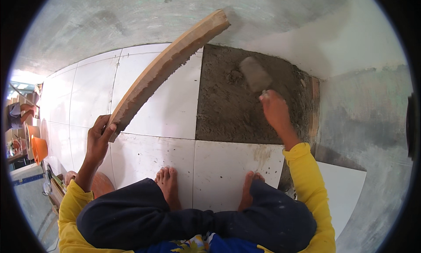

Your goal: The person spreads cement on the floor using a trowel and places white tiles onto the prepared surface. They use a wooden plank to level the cement and a rubber mallet to tap the tiles into place.

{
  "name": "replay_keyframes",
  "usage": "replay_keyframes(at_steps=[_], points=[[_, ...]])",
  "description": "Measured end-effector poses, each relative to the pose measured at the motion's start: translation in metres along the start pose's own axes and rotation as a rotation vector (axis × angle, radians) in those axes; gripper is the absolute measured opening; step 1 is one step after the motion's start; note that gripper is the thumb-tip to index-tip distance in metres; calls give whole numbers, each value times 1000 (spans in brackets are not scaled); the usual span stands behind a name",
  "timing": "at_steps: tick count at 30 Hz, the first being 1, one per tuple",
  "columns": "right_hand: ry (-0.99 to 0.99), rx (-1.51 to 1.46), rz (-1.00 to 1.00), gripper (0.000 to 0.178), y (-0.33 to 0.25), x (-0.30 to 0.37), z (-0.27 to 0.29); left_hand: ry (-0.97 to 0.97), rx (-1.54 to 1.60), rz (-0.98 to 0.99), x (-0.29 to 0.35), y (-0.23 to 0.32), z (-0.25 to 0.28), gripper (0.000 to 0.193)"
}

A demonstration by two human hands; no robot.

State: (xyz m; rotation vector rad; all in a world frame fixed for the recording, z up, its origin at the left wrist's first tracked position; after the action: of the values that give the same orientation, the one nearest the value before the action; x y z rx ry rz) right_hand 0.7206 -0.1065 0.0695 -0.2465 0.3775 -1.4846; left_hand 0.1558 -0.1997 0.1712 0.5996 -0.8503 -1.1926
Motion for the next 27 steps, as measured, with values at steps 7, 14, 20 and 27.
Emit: replay_keyframes(at_steps=[7,14,20,27], points=[[-160,46,78,35,-46,-3,-1,8,64,47,10,-14,-2,39],[-93,215,-38,37,-4,-7,-21,-9,88,30,2,-20,-11,38],[-102,-801,-797,44,15,39,-31,-16,80,-18,1,-15,-1,40],[-235,-913,-683,43,-122,-26,-106,17,213,-41,-3,-13,-4,45]])
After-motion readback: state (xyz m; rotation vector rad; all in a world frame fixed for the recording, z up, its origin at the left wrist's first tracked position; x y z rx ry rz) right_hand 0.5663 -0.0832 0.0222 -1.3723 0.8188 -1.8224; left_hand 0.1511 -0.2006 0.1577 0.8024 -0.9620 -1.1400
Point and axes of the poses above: each hand's wrist, its own x-axis away from the middle knuckle, its own z-axis out of the back of the hand, y = z × x, the point moved 5 cm from there along -x, towards the middle knuckle, and after that the axes turned 3 degrees about y, right-handed, at the moved point
